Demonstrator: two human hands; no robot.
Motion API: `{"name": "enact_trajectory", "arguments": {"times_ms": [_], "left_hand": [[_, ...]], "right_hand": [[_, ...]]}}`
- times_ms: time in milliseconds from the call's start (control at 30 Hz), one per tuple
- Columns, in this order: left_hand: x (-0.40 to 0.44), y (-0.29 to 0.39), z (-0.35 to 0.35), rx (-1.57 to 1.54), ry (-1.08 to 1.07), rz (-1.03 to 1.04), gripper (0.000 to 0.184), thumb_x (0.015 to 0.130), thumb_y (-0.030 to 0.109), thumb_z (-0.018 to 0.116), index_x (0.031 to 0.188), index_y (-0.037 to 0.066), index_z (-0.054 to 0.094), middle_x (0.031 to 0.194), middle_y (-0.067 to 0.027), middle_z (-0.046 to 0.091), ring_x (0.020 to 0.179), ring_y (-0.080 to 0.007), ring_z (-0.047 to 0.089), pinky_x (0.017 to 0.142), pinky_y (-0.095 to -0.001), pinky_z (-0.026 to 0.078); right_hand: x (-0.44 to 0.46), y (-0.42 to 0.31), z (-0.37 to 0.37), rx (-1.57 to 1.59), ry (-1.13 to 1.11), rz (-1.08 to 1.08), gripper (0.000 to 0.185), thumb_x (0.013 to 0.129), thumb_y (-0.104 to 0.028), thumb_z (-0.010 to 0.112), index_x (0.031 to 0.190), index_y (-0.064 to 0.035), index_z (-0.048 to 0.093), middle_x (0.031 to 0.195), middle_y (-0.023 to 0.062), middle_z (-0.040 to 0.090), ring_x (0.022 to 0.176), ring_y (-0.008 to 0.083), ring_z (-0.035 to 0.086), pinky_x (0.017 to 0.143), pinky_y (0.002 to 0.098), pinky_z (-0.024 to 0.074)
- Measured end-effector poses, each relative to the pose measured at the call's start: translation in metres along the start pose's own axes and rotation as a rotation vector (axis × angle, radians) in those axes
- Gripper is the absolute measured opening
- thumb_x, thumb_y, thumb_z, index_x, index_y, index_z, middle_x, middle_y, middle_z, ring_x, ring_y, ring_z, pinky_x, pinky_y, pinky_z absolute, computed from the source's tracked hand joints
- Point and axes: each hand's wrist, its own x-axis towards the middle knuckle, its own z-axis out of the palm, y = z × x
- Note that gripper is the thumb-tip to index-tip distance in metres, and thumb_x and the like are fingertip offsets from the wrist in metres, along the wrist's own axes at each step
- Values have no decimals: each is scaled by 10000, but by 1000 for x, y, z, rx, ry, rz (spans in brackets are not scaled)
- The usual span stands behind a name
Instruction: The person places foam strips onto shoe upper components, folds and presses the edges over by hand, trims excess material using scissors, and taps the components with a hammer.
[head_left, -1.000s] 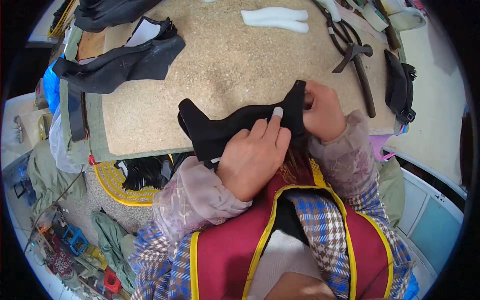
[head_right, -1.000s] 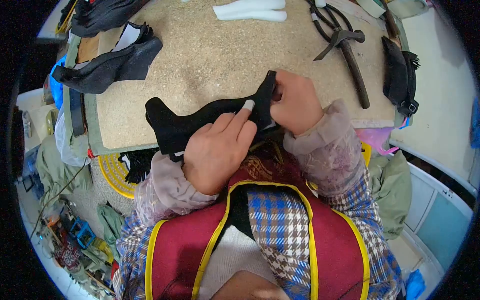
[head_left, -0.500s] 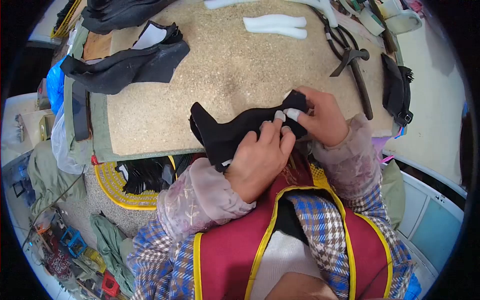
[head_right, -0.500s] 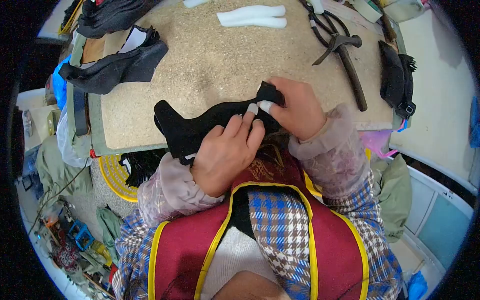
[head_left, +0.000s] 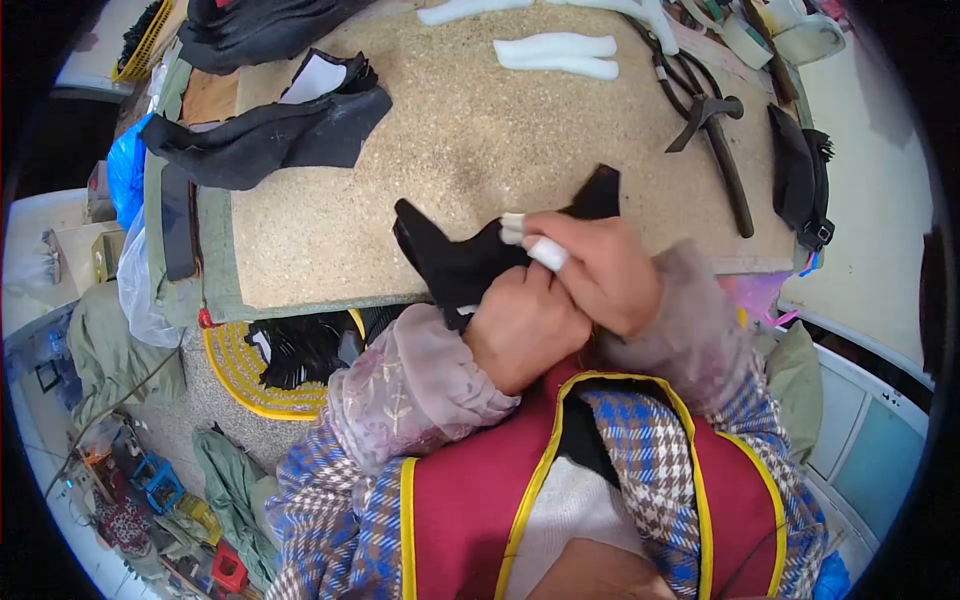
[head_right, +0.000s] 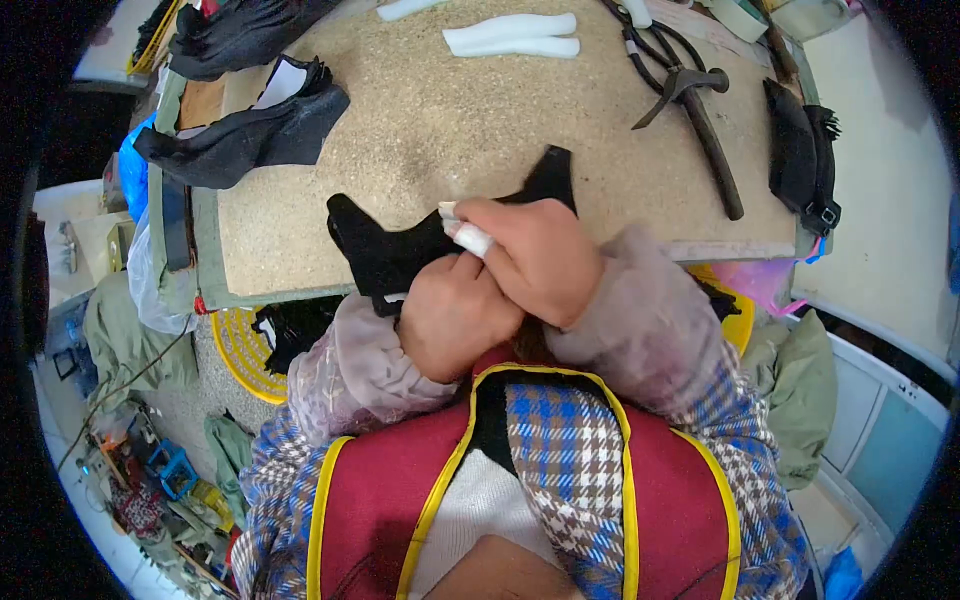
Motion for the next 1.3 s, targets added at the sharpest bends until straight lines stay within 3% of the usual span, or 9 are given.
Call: {"name": "enact_trajectory", "arguments": {"times_ms": [67, 233, 433, 600, 667, 800, 967, 1067, 1300], "left_hand": [[-3, -5, -11, -141, 33, 22, 108, 657, 155, 584, 734, 81, 607, 691, -38, 544, 635, -194, 569, 532, -288, 469], [10, -56, -106, -215, -66, -47, 332, 602, 123, 732, 919, 72, 652, 847, -62, 645, 823, -283, 612, 666, -367, 515], [20, -132, -99, -508, -338, 110, 281, 673, -97, 597, 919, 39, 606, 828, -105, 615, 755, -326, 589, 671, -360, 485], [35, -119, -82, -518, -277, -148, 181, 779, -92, 516, 929, 7, 543, 762, -140, 595, 668, -295, 624, 599, -335, 473], [34, -114, -77, -472, -211, -316, 192, 789, -86, 516, 959, 2, 527, 756, -150, 596, 685, -280, 636, 607, -332, 473], [31, -110, -79, -529, -282, -200, 222, 787, -4, 592, 995, 8, 519, 829, -183, 613, 762, -310, 648, 654, -380, 494], [12, -88, -56, -142, -223, -242, 383, 600, 81, 725, 931, 33, 539, 810, -183, 600, 783, -401, 593, 650, -474, 467], [9, -84, -54, -19, -356, -321, 358, 598, 63, 713, 910, 49, 538, 793, -157, 605, 774, -383, 596, 640, -467, 476], [-5, -87, -44, 62, -118, -211, 232, 557, 29, 656, 774, 86, 599, 735, -69, 589, 792, -280, 595, 601, -399, 494]], "right_hand": [[-1, 5, 3, 14, -37, 87, 249, 836, -122, 539, 1065, -35, 583, 806, 213, 636, 732, 394, 621, 641, 449, 490], [-3, 3, 9, -10, -2, 115, 217, 874, -169, 533, 1047, -48, 584, 762, 202, 628, 692, 386, 622, 616, 454, 483], [-5, 1, 14, -100, 0, 152, 260, 892, -264, 585, 1001, -28, 583, 749, 164, 626, 685, 349, 635, 598, 390, 487], [-2, -12, 21, -286, 105, 48, 309, 859, -374, 625, 862, -67, 592, 624, 119, 605, 558, 339, 615, 485, 442, 459], [-1, -13, 24, -356, 111, 32, 212, 815, -278, 643, 813, -79, 569, 590, 100, 590, 518, 300, 611, 461, 414, 463], [0, -6, 36, -452, 207, -37, 145, 747, -181, 631, 804, -80, 544, 607, 83, 601, 509, 251, 610, 450, 368, 469], [4, -15, 40, -546, 197, -95, 145, 731, -123, 594, 848, -68, 530, 712, 53, 610, 618, 198, 618, 465, 325, 480], [3, -16, 45, -562, 230, -123, 146, 727, -113, 581, 854, -67, 524, 741, 45, 591, 675, 181, 611, 471, 307, 486], [3, -16, 47, -544, 146, -174, 146, 722, -127, 575, 844, -64, 525, 805, 57, 611, 720, 188, 594, 474, 293, 496]]}}
